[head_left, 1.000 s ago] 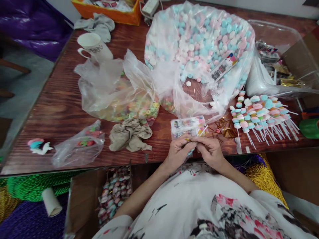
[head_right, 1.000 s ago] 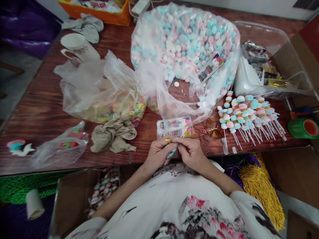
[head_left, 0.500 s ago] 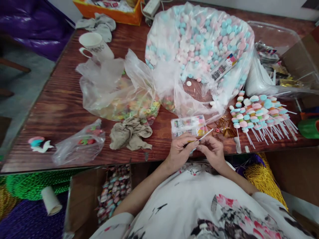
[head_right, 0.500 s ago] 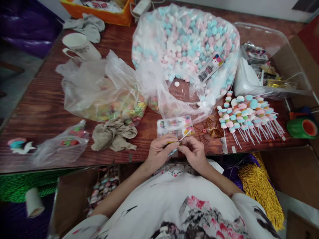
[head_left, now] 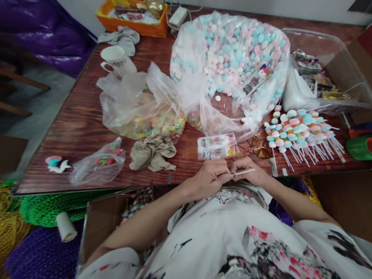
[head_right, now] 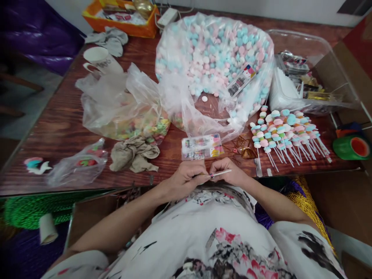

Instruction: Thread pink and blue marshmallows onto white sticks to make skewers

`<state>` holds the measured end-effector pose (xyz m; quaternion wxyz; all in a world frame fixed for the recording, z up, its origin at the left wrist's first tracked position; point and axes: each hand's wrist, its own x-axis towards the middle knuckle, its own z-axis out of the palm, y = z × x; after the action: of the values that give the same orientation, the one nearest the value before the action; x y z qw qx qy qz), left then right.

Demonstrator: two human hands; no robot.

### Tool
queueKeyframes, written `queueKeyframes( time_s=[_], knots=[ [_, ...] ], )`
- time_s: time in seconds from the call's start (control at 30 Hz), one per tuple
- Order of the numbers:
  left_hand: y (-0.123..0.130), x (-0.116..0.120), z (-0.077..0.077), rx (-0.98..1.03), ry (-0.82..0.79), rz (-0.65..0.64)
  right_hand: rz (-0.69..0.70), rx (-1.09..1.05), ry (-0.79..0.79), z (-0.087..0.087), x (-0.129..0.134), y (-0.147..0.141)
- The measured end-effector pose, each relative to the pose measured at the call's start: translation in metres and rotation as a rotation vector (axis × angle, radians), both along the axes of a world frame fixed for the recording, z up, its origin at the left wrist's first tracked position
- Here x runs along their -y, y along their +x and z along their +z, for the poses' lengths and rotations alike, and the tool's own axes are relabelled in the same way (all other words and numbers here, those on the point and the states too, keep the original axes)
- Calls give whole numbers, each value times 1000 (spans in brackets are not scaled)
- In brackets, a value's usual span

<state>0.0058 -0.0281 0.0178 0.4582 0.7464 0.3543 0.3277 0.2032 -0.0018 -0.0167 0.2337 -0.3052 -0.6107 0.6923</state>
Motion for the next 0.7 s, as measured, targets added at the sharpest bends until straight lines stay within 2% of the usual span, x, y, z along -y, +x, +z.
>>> queueKeyframes(
  time_s=[0.07,0.17,0.2,0.27,0.37,0.47,0.7],
  knots=[
    [-4,-2,-3,38,-274,-80,42,37,458,8,2,1],
    [-9,-2,-7,62,-797,-185,96,26,1136,20,11,2],
    [-10,-1,-7,53,-958,-219,116,12,1296,22,14,2],
    [-9,0,-3,37,-1177,-279,143,-38,1504,25,17,2],
    [-7,-2,7,22,-1282,-355,205,-155,1640,28,16,2],
    [-7,-7,11,-56,-1288,-451,285,-196,1654,29,10,1],
    [-8,-14,2,-116,-1232,-603,283,-238,1620,28,4,0]
  ],
)
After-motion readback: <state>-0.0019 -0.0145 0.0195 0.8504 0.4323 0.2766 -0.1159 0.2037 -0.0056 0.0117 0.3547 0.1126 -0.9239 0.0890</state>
